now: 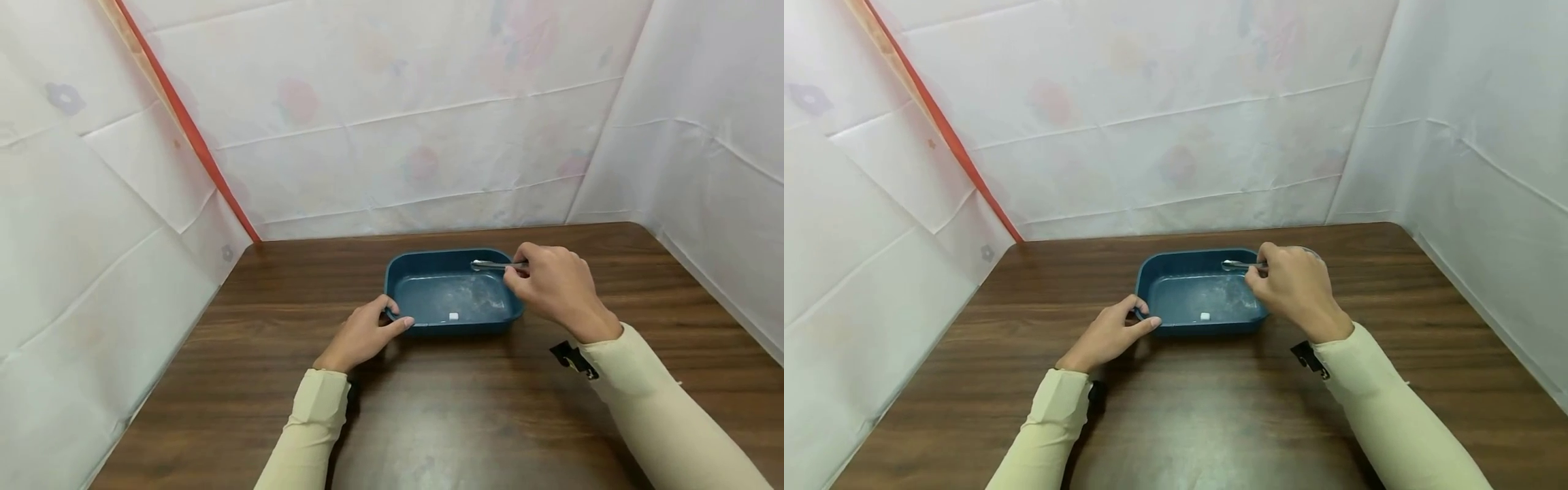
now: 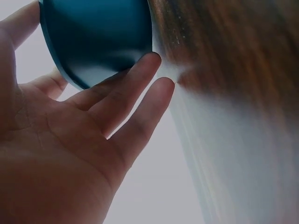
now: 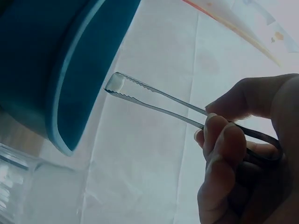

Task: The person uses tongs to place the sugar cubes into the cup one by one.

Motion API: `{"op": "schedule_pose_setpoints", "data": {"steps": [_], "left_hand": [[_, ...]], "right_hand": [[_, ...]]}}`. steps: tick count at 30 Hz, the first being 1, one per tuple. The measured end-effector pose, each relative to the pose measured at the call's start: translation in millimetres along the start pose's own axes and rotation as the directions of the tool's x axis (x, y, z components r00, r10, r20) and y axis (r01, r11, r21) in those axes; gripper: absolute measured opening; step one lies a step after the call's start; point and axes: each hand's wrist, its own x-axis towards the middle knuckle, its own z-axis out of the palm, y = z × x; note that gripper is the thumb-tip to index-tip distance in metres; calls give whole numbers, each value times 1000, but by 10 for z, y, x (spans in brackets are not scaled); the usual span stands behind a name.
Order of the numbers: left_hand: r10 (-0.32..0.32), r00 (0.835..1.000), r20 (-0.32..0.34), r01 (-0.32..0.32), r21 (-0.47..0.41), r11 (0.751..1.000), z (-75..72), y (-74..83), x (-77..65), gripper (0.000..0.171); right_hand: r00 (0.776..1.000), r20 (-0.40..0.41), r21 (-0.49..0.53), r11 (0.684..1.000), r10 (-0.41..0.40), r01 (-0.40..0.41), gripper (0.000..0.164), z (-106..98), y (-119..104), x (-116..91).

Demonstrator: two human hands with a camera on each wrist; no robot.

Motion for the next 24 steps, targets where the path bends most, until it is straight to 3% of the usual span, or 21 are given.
{"op": "schedule_pose_setpoints", "data": {"steps": [8,18,24], "left_hand": [[-7,1000,22,7,2,1000,61,6,2,37],[-4,1000,22,4,25,1000,16,3,22,36],[-9,1000,14,8,35,999,7,-15,3,37]], "right_hand": [[999,22,-5,999,48,-48,11,-91,50,-27],[993,19,-5,994,113,-113,15,-220,77,6],[987,62,2,988,151,-152,18,-263,112,16]]}}
